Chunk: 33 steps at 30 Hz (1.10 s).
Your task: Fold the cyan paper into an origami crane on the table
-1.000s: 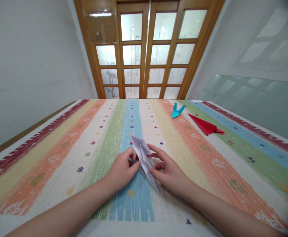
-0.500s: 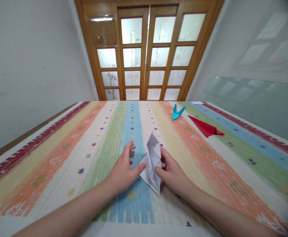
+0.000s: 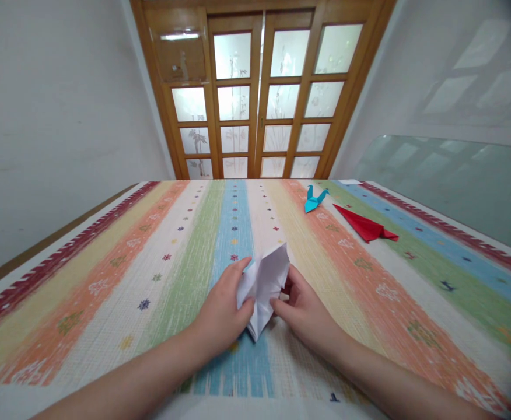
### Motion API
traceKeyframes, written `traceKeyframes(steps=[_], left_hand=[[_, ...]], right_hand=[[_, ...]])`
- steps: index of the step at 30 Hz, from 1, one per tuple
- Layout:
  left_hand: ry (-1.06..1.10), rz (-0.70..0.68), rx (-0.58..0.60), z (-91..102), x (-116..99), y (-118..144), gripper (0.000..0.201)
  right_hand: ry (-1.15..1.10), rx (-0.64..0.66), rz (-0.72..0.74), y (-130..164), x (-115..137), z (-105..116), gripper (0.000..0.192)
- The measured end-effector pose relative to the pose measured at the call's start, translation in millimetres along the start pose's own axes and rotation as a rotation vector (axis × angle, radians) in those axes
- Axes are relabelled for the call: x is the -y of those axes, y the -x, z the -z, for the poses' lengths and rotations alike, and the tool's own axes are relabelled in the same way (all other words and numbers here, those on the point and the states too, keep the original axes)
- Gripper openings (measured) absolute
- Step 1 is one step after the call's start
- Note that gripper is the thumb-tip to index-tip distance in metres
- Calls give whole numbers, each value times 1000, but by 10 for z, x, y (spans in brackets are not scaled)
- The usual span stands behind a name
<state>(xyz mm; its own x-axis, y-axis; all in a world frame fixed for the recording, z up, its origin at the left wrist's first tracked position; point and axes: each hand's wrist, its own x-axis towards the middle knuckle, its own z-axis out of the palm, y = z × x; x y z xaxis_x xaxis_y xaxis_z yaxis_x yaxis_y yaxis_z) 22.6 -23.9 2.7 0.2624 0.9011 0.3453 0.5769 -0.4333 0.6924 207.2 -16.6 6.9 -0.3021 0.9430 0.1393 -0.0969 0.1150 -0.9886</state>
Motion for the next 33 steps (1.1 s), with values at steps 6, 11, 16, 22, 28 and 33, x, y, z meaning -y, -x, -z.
traceKeyframes(steps=[6,11,16,22,28,33], left_hand=[[-104,-263,-88,91,-27,12,66],[-135,-375,-100,111,-31,50,65],[-88,-428,-71,96,-52,37,64],[-83,-335,-9,79,-80,33,72],[72,-97,-1,38,-112,51,68],[89,-79,-7,73,-175,65,64]], right_hand=[[-8,-28,-59,42,-87,21,33],[34,8,-118,60,-78,37,42],[15,-73,-39,83,-44,4,60],[232,27,138,152,-56,41,63],[460,134,318,188,-42,31,64],[607,139,458,168,-38,6,81]])
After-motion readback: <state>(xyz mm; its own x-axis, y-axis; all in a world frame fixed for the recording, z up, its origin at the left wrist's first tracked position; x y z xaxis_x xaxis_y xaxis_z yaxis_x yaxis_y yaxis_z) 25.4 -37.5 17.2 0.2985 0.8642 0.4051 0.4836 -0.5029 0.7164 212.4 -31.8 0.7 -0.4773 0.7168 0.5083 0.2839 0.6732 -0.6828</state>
